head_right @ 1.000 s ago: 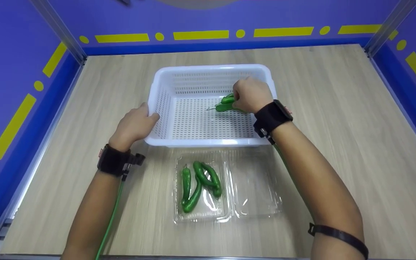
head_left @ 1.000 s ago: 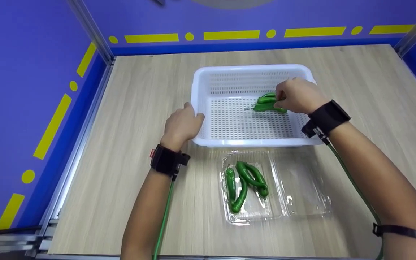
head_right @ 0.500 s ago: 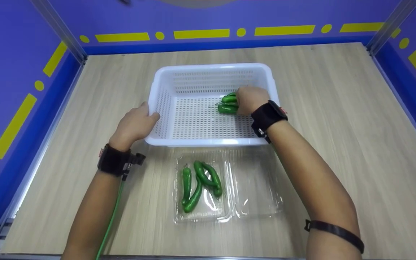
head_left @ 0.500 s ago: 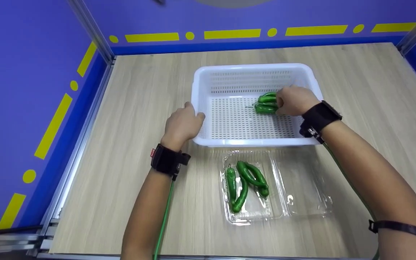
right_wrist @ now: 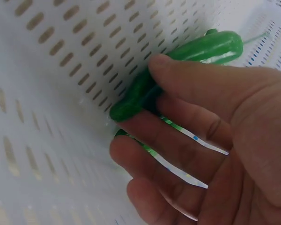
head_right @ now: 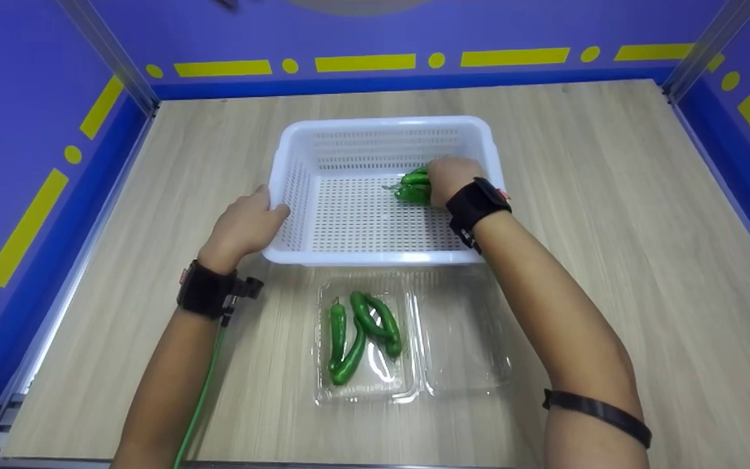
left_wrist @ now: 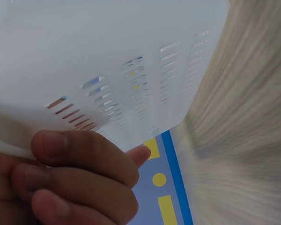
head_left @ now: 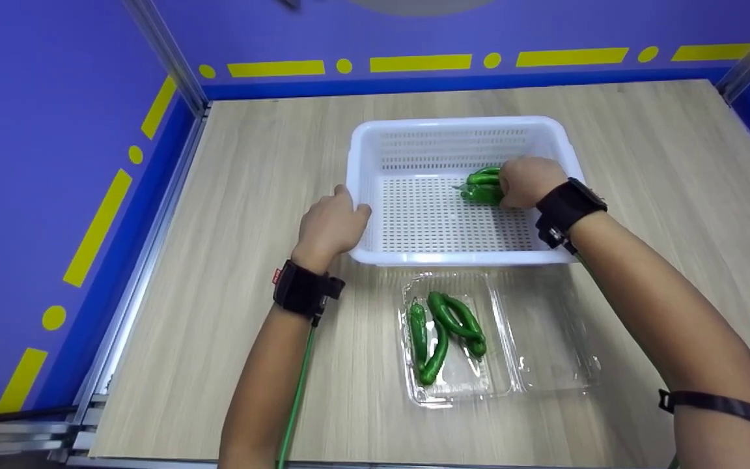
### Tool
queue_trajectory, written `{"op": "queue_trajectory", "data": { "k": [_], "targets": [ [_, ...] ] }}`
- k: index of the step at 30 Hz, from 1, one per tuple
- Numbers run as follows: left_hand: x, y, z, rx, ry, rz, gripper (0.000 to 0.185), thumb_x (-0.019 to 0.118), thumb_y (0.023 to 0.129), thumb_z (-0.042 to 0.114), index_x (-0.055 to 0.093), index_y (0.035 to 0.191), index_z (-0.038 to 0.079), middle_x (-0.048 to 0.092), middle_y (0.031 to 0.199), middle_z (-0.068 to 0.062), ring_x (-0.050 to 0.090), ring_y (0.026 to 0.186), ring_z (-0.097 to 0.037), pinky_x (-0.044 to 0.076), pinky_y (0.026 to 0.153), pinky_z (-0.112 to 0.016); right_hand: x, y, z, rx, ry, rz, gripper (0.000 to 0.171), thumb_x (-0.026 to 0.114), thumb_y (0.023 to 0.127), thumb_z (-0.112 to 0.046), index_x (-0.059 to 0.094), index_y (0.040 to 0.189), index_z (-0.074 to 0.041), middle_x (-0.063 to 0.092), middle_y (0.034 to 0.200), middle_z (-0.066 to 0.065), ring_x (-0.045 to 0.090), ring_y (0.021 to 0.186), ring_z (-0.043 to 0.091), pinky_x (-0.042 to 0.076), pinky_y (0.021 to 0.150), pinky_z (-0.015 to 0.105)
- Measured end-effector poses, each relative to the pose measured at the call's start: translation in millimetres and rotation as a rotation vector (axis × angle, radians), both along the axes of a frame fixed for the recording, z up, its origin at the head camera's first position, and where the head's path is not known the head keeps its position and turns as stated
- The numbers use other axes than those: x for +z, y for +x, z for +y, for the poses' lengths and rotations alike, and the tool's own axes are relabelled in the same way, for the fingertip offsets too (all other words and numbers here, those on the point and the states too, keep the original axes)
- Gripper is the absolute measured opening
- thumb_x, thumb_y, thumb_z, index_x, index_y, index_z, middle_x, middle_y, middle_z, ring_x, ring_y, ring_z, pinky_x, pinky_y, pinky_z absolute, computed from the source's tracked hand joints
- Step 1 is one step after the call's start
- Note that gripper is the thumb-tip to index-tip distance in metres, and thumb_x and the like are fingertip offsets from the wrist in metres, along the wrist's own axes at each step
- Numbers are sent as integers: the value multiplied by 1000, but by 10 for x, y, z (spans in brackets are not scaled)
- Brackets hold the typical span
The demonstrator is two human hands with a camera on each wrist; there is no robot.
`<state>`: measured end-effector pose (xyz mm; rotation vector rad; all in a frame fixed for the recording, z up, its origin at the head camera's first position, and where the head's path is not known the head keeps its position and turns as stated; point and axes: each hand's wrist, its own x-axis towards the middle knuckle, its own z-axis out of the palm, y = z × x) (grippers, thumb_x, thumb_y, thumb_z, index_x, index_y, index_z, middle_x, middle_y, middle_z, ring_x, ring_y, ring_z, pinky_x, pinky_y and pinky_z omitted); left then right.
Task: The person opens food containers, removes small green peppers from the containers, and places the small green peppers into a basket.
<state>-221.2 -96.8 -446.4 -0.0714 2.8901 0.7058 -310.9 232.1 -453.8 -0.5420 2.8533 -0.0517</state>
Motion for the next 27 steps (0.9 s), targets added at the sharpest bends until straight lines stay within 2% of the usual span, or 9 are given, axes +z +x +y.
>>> {"op": "queue_trajectory", "data": {
  "k": [6, 21, 27],
  "targets": [
    [1, -8, 6, 2, 6, -3, 56, 44, 102, 39, 48, 136, -5, 66, 96, -15, 65, 80, -28, 49, 64, -43, 18, -10, -17, -16, 34, 1, 44, 79, 79, -17, 42, 55, -15, 38, 56, -3, 40, 54, 19, 31, 51, 34],
    [2, 6, 6, 11, 6, 0, 53, 44, 101, 39, 50, 131, -3, 66, 95, -14, 65, 80, -28, 50, 65, -43, 2, 0, -35, -21, 46, 28, 41, 73, 80, -15, 40, 55, -15, 36, 55, -3, 39, 52, 18, 31, 51, 33],
    [7, 4, 17, 10, -2, 3, 55, 44, 101, 40, 50, 133, -4, 66, 96, -15, 65, 81, -29, 50, 66, -44, 44, 26, -38, -38, 17, 42, 41, 72, 84, -24, 42, 58, -15, 36, 58, -2, 40, 55, 19, 30, 52, 34]
  ]
}}
